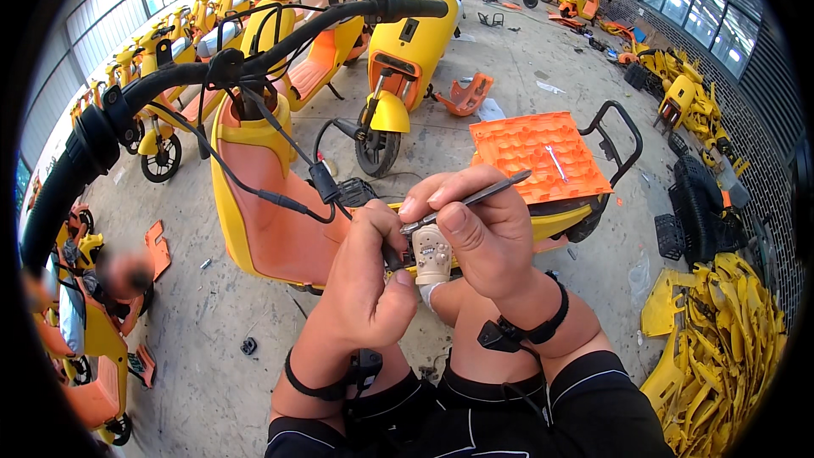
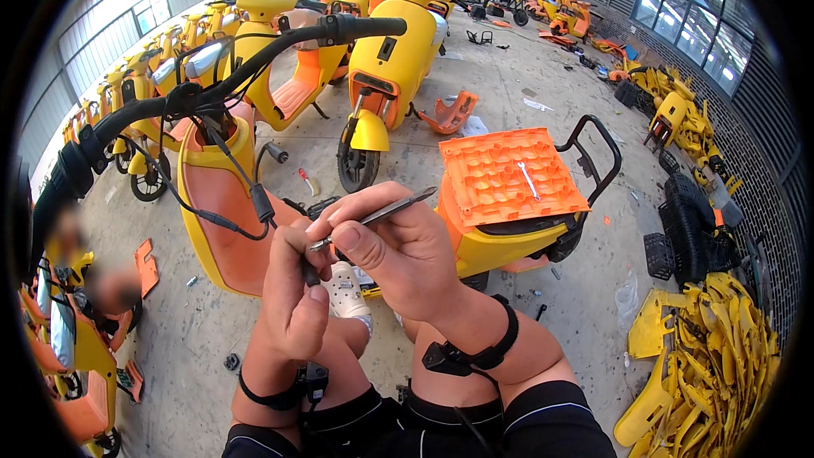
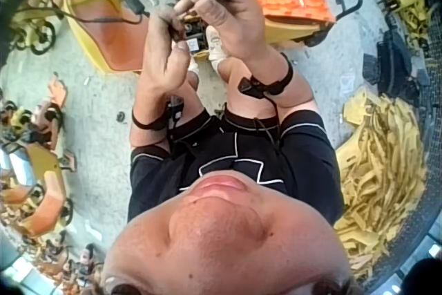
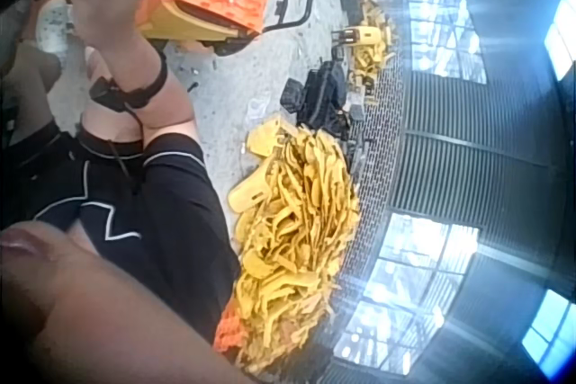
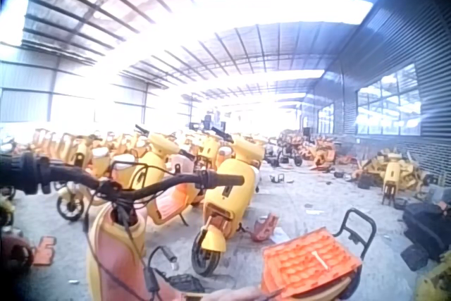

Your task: The person is sitting on the floor in a workshop, repairing the electrical wiring of a yellow electric scooter. They use a small metal tool to strip and adjust the ends of black wires, then use a screwdriver to tighten a connector.

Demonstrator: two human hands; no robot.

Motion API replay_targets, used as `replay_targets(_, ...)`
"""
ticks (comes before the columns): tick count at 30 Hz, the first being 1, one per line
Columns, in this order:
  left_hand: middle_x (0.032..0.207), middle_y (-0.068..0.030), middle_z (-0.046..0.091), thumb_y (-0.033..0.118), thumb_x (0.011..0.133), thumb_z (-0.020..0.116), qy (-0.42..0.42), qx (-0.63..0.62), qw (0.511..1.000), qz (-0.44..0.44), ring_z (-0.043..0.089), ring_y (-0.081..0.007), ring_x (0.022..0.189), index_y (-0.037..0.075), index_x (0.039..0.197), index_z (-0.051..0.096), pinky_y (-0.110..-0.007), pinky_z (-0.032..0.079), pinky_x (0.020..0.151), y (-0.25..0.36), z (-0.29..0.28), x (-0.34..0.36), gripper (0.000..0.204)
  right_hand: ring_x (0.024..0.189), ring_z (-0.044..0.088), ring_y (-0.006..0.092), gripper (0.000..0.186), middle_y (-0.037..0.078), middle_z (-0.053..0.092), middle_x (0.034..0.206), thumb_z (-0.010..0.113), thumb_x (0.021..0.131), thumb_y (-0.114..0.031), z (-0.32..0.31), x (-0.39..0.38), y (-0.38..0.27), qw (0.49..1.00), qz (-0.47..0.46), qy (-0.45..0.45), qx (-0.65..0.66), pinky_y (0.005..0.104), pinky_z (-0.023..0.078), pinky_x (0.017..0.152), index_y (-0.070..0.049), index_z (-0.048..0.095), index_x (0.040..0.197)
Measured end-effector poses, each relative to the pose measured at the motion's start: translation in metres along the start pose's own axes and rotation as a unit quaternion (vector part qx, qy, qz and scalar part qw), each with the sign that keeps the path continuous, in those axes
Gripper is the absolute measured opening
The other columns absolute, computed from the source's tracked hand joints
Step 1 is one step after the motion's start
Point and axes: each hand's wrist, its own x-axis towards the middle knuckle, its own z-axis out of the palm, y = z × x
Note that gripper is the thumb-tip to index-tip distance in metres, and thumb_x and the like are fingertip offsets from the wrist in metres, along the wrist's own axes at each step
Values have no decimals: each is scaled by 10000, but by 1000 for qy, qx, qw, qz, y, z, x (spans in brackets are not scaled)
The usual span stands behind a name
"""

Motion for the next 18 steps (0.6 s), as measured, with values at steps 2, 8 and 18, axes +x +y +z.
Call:
replay_targets(2,978,-44,432,181,772,494,4,7,1000,13,420,-132,833,14,1203,439,-283,391,767,0,1,0,466,972,637,160,167,152,657,1081,584,1014,-107,0,0,0,1000,-2,-2,3,297,545,829,-4,527,1132)
replay_targets(8,977,-46,435,262,821,518,18,-13,1000,12,416,-127,821,19,1168,442,-282,390,759,3,3,1,431,987,628,155,167,147,657,1083,584,1015,-110,1,0,1,1000,-2,2,-2,296,534,852,-4,528,1132)
replay_targets(18,939,-37,430,263,874,477,15,-30,999,5,389,-108,803,16,1125,453,-269,372,735,-2,1,0,353,1003,622,155,164,149,652,1089,582,1016,-109,0,0,1,1000,3,0,-4,299,524,868,-4,527,1129)
